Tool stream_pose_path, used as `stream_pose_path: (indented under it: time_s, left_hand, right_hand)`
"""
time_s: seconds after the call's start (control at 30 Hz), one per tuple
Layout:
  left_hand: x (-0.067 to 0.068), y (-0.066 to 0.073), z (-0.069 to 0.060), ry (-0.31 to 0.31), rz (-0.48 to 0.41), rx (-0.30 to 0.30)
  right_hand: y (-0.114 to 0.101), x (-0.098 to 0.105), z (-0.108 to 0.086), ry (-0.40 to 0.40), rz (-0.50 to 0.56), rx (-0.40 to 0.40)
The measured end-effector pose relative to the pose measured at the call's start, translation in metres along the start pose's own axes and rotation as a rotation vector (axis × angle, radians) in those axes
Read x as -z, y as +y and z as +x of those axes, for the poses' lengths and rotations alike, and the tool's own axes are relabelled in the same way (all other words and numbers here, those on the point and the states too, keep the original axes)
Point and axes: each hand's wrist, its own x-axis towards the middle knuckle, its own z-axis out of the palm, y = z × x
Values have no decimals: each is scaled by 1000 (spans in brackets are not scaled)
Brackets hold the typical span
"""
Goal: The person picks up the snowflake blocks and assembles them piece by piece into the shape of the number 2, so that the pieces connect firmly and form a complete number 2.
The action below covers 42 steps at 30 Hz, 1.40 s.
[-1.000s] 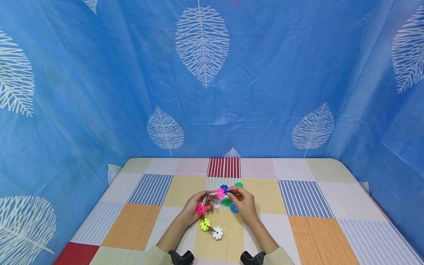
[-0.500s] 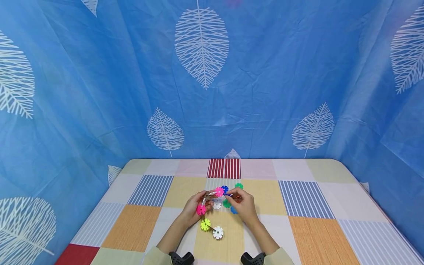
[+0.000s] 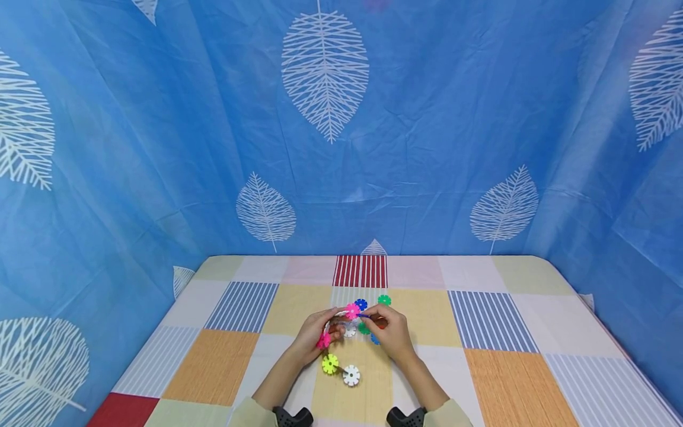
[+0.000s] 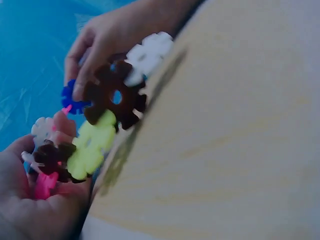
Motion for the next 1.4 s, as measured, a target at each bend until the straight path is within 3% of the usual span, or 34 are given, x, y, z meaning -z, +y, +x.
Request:
stream_pose_path:
  time_s: [0.13, 0.27, 0.63, 0.83, 0.93, 1.13, 1.27, 1.4]
  left_hand:
    - [-2, 0, 0, 87, 51, 15]
    - [-2, 1, -1, 110, 80, 25]
    - [-1, 4, -6, 57, 71, 31]
    - [1, 3, -2, -49, 27, 7]
    - [1, 1, -1, -71, 40, 5]
    - [0, -1, 1, -22, 71, 22]
    - [1, 0, 1, -14, 52, 28]
    - [0, 1, 0, -8, 49, 24]
  right_hand:
    - [0, -1, 0, -7, -32, 47]
    - [-2, -2, 0, -5, -35, 30]
    - [-4, -5, 2, -16, -9, 14]
    - [-5, -5, 1, -42, -22, 17]
    - [-1, -4, -1, -55, -71, 26]
    - [31, -2, -8, -59, -274, 39]
    - [33, 1, -9, -151, -475, -5]
    - [33, 3, -10, -211, -567, -85]
